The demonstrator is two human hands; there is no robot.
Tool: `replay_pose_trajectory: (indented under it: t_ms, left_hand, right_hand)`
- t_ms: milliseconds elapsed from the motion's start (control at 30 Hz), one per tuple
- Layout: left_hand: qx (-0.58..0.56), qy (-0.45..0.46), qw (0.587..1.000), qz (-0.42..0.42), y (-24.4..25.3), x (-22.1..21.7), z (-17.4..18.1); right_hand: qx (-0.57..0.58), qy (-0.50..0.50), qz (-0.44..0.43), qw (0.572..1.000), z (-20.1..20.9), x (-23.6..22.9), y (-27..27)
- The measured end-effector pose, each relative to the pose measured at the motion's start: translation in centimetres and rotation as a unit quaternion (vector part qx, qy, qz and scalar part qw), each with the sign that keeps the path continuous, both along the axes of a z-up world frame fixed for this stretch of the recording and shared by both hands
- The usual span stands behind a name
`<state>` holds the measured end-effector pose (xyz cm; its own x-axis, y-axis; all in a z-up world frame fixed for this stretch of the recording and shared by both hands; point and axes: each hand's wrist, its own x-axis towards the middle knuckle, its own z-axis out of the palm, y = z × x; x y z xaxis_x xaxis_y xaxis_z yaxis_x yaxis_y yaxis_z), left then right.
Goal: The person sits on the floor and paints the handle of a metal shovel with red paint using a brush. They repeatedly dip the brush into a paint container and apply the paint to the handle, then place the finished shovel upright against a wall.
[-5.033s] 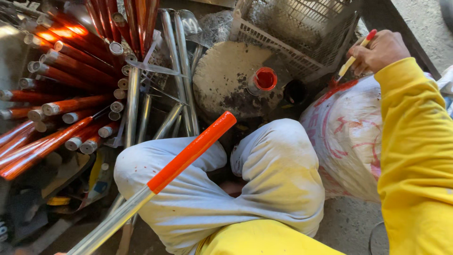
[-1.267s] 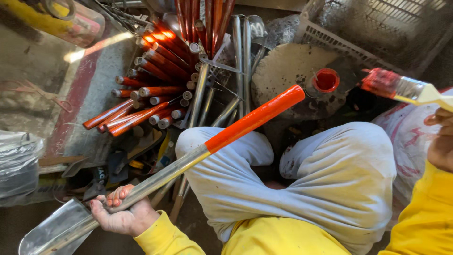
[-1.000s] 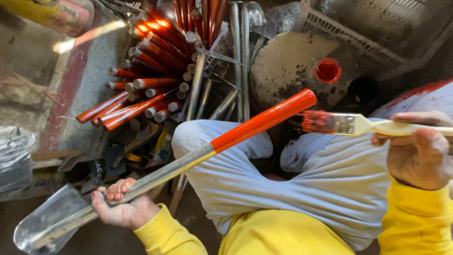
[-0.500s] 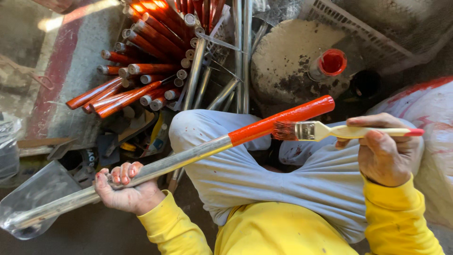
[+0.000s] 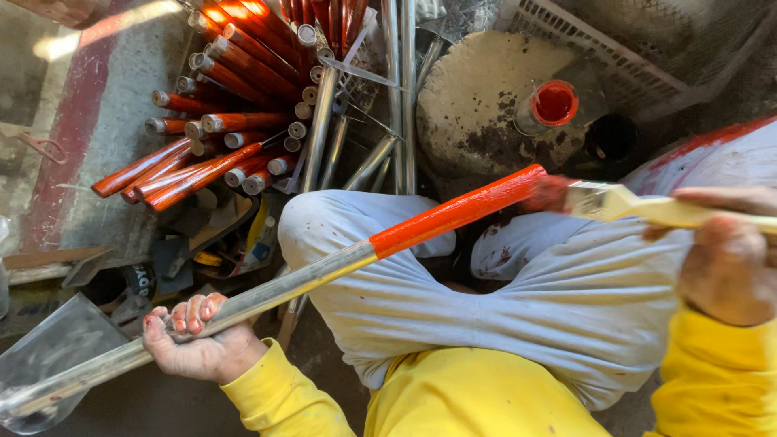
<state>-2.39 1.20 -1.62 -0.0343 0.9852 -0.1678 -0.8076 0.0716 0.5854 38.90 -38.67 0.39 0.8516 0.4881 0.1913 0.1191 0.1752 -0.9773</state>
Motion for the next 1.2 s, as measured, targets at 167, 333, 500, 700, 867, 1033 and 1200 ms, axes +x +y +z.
replay_pose_trajectory:
  t_ms: [167,333,500,700,867,1033,1200]
  left_hand:
    - [-0.005,-0.001,1.0,-0.008,-0.3,0.0,0.2]
    - [-0.011,0.008,1.0,0.002,0.0,-0.2,0.6]
    - [-0.018,0.014,1.0,0.011,0.5,-1.2,0.4]
    - [-0.012,-0.004,1.0,-0.011,0.8,-2.1,-0.6]
    - [0.026,-0.03,0.999,-0.033,0.8,-2.8,-1.2]
    - [0.057,-0.03,0.996,-0.06,0.7,-3.2,-2.0]
    - [0.071,-0.029,0.994,-0.081,1.2,-5.2,-2.7]
  right_hand:
    - [-0.022,0.079,0.111,0.99,0.6,-5.7,4.9]
    - [-0.022,0.081,0.062,0.995,0.2,-4.7,4.1]
    - [-0.053,-0.03,-0.011,0.998,-1.6,0.7,-0.8]
    - [0.044,0.026,0.007,0.999,-1.1,0.6,-1.3]
    - [0.07,0.084,0.083,0.991,1.8,-3.7,4.2]
    - [-0.02,0.112,0.165,0.98,3.0,-4.8,8.4]
    - [-0.066,0.048,0.094,0.992,2.0,-0.8,4.8]
